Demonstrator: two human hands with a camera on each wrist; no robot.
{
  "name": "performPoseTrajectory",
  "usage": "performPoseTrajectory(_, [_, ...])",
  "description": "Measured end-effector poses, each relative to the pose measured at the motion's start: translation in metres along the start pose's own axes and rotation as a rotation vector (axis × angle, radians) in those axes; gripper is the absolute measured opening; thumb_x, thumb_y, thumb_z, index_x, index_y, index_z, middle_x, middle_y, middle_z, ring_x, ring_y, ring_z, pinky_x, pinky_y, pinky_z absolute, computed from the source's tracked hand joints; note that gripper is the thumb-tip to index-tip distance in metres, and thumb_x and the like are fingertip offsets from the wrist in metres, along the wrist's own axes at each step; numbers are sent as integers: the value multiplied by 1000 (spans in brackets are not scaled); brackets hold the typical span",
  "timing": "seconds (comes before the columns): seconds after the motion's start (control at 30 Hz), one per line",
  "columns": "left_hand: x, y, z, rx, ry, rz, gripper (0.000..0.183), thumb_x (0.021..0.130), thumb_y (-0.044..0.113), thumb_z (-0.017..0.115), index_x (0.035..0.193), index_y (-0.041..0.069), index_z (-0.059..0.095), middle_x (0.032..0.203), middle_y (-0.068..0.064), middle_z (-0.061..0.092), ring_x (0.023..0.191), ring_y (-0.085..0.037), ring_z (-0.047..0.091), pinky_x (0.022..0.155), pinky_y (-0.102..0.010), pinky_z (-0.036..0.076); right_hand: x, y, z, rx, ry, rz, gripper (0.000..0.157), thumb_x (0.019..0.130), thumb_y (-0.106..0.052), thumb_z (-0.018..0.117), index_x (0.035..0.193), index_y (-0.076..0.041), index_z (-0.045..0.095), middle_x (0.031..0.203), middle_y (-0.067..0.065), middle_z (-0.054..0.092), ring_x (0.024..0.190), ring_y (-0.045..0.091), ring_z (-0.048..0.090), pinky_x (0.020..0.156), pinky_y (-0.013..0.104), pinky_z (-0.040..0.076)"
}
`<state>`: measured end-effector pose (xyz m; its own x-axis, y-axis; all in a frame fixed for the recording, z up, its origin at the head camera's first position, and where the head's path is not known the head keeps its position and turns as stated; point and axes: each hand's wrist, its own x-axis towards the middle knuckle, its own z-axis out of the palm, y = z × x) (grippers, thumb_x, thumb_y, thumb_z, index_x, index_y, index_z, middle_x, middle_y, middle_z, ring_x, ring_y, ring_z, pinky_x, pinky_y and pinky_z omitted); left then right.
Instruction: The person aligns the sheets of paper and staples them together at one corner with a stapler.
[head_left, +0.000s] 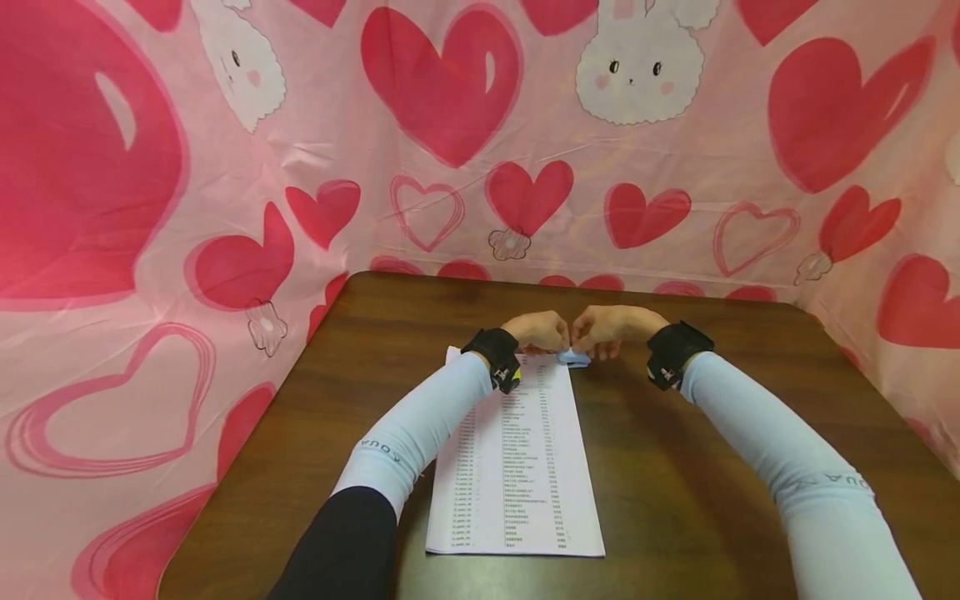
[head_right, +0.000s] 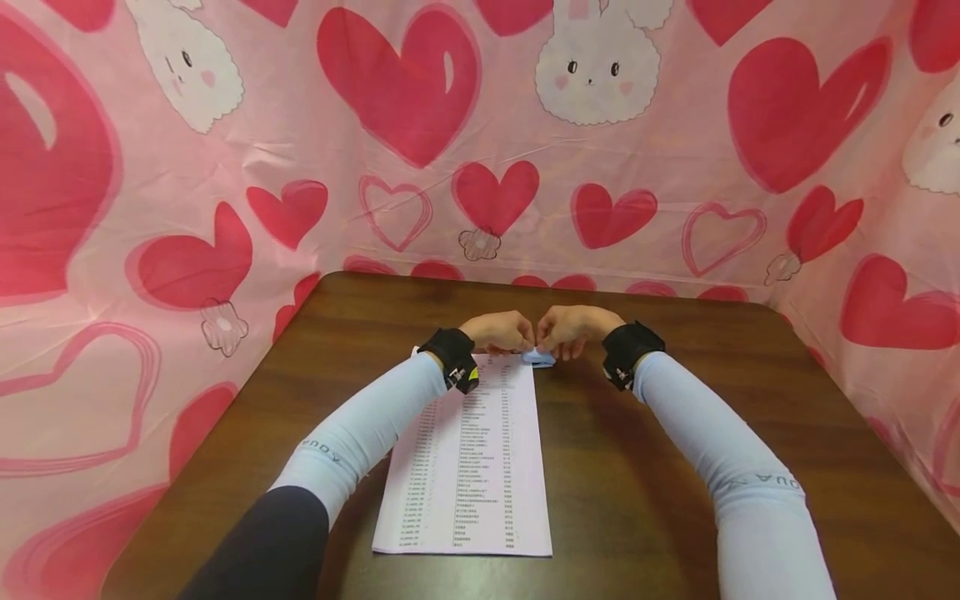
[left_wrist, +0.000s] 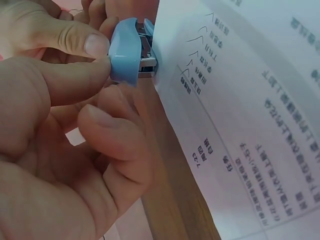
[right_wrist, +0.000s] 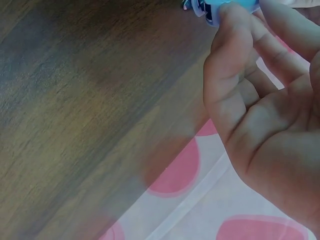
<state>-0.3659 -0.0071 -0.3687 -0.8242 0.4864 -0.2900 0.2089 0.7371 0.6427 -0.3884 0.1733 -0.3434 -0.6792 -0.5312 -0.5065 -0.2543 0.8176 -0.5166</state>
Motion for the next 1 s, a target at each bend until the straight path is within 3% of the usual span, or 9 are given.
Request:
performPoseTrajectory(0.27, [-1, -5, 5, -15, 9, -15, 9, 93, 18, 65, 92, 9, 66, 64, 2, 46, 55, -12, 43, 49, -25, 33, 7, 3, 3, 15, -15, 12, 16, 93, -24, 68, 102, -11, 68, 77, 5, 66, 61, 15, 60, 54, 28, 52])
performPoseTrajectory(0.5, [2, -7, 0, -10, -19, -6, 10, 93, 19, 66, 87, 11, 66, 64, 2, 47, 55, -12, 42, 49, -24, 32, 11, 4, 0, 40, -50, 87, 21, 91, -29, 70, 101, -11, 67, 74, 2, 62, 61, 14, 55, 54, 26, 47])
performPoseTrajectory(0.7, [6, -12, -5, 25, -28, -28, 10, 93, 23, 66, 87, 14, 66, 66, 2, 50, 55, -12, 43, 49, -24, 31, 17, 4, -5, 4, -85, 83, 25, 90, -35, 70, 93, -10, 67, 73, 0, 60, 59, 12, 53, 56, 25, 46])
performPoseTrajectory(0.87, [9, -13, -4, 19, -39, -13, 10, 93, 26, 66, 90, 17, 67, 65, 3, 49, 52, -11, 41, 48, -23, 31, 19, 4, -11, -31, -93, 135, 23, 89, -36, 72, 84, -14, 67, 73, -1, 62, 59, 10, 53, 57, 25, 47])
performPoseTrajectory(1.0, [7, -11, -2, -3, -43, -29, 10, 93, 26, 66, 90, 17, 66, 63, 2, 47, 50, -12, 39, 47, -25, 31, 15, 1, -12, -35, -79, 166, 27, 87, -38, 73, 85, -12, 68, 74, 1, 66, 59, 11, 57, 58, 26, 50])
